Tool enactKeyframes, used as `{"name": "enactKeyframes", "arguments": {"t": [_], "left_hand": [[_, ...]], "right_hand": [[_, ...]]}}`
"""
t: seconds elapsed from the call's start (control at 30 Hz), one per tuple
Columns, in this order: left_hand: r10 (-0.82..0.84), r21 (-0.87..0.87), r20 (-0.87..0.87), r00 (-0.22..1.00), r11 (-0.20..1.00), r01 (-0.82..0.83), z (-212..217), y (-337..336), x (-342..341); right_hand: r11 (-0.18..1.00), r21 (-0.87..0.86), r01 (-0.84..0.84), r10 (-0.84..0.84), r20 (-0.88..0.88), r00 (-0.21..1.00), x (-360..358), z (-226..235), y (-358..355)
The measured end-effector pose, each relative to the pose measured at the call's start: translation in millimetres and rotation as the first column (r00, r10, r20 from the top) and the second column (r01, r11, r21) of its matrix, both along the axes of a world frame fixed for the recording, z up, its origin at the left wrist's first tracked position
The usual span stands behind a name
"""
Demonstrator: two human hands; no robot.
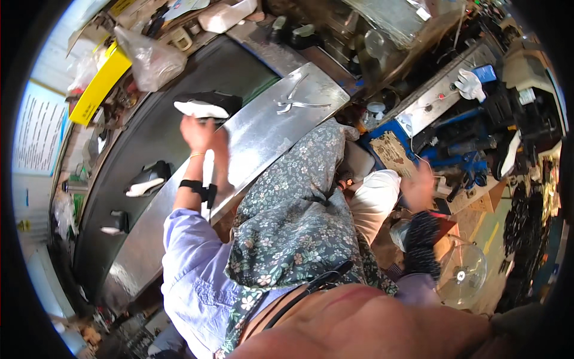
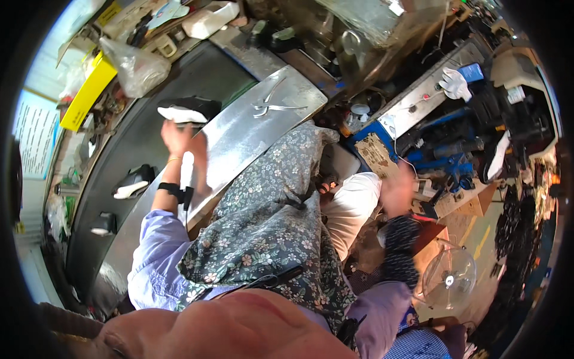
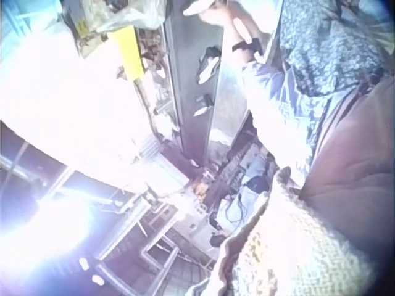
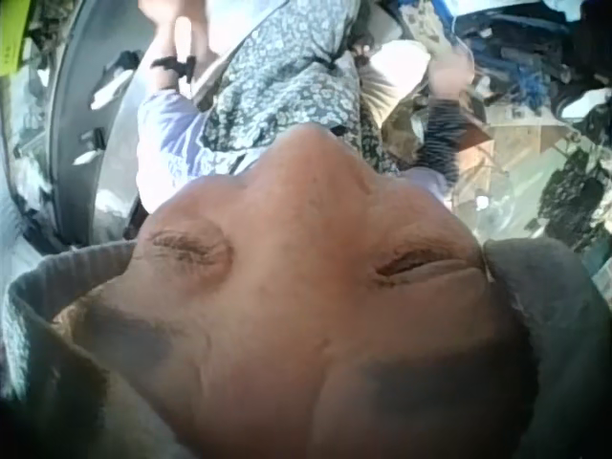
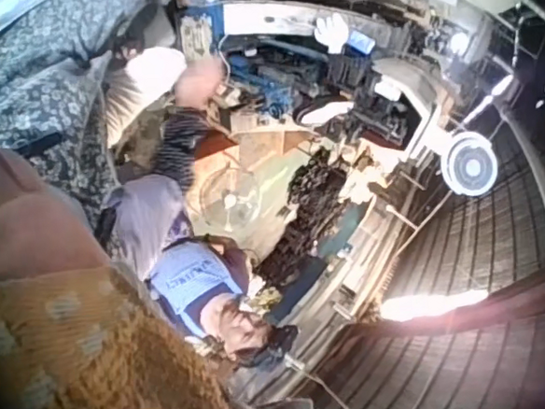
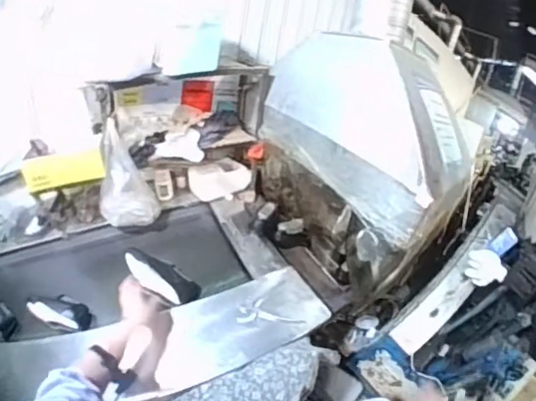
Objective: Using a shoe lasting machine to shape the upper of a shoe onto a last.
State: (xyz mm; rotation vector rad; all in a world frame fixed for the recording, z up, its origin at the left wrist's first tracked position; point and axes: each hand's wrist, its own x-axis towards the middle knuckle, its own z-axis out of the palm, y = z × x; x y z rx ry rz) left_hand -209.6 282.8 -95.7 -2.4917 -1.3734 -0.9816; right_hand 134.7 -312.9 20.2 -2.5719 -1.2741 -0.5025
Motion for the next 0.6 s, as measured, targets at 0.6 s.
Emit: {"name": "enactKeyframes", "arguments": {"t": [0.6], "left_hand": [[-0.171, -0.906, 0.302, 0.938, 0.256, 0.338, 61.6, 38.0, 55.2]], "right_hand": [[0.923, 0.276, 0.269, -0.204, -0.241, 0.949, -112.5, -105.9, 10.4]]}}
